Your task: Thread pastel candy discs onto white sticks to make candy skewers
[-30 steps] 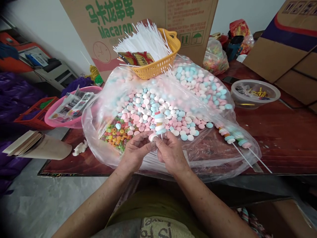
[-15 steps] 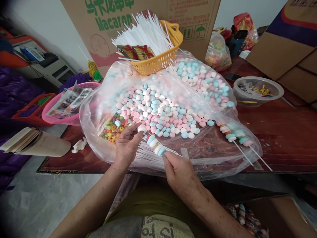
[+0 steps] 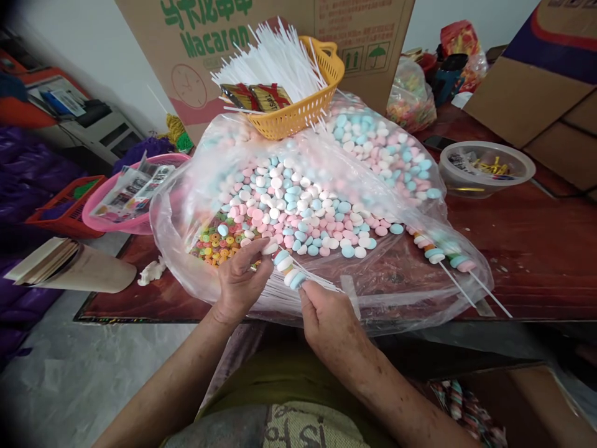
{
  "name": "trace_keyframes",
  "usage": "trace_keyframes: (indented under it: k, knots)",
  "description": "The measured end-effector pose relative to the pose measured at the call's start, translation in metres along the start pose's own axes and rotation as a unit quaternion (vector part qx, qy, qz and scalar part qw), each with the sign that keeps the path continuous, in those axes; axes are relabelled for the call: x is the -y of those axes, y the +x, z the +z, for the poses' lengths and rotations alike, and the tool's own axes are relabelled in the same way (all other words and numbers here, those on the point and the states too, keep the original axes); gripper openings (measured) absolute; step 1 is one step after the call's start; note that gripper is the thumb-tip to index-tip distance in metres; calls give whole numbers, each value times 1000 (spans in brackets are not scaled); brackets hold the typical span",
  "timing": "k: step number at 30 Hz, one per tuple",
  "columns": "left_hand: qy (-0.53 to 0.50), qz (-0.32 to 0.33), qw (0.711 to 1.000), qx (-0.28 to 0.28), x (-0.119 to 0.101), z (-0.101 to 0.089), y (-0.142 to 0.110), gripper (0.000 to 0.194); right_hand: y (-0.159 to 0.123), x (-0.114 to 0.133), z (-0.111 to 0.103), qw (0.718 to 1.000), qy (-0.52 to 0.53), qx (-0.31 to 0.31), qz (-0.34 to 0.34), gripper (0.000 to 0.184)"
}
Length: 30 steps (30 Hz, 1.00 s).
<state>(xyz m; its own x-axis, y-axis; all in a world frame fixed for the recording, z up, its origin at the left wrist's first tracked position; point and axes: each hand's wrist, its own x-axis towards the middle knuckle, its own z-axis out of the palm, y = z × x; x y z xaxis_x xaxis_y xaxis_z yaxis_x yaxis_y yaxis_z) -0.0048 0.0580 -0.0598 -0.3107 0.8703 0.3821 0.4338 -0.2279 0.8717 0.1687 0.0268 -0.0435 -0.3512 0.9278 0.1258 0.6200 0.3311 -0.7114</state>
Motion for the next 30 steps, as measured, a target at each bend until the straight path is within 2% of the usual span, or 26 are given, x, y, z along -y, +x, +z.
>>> trace_keyframes:
  k: [8,11,13,16,18,20,22,25,30]
  knots:
    - [-14,2,1000,21,4,-1,-7,27,7,-3,21,1000,15,10,4,24]
    - [-67,-51,993,81,3,-5,0,23,11,-4,22,999,41,-6,24,26]
    - [-125,-110,982,86,2,-5,9,19,13,-3,20,998,55,-10,40,29]
    - [-237,-204,949,35,-2,5,23,21,15,1,20,997,73,17,35,30]
    - [-320,-272,907,39,-7,15,26,22,15,3,22,995,87,28,25,30]
    - [-384,-310,869,49,-14,26,24,24,17,3,26,995,97,23,21,29]
    - [-414,-312,855,33,-20,33,19,26,18,3,29,996,93,9,14,27]
    - [-419,-321,850,3,-26,40,8,29,18,4,33,998,65,-5,-2,23]
    - [-412,-291,863,22,-24,49,0,27,17,7,35,1000,-3,-2,22,20]
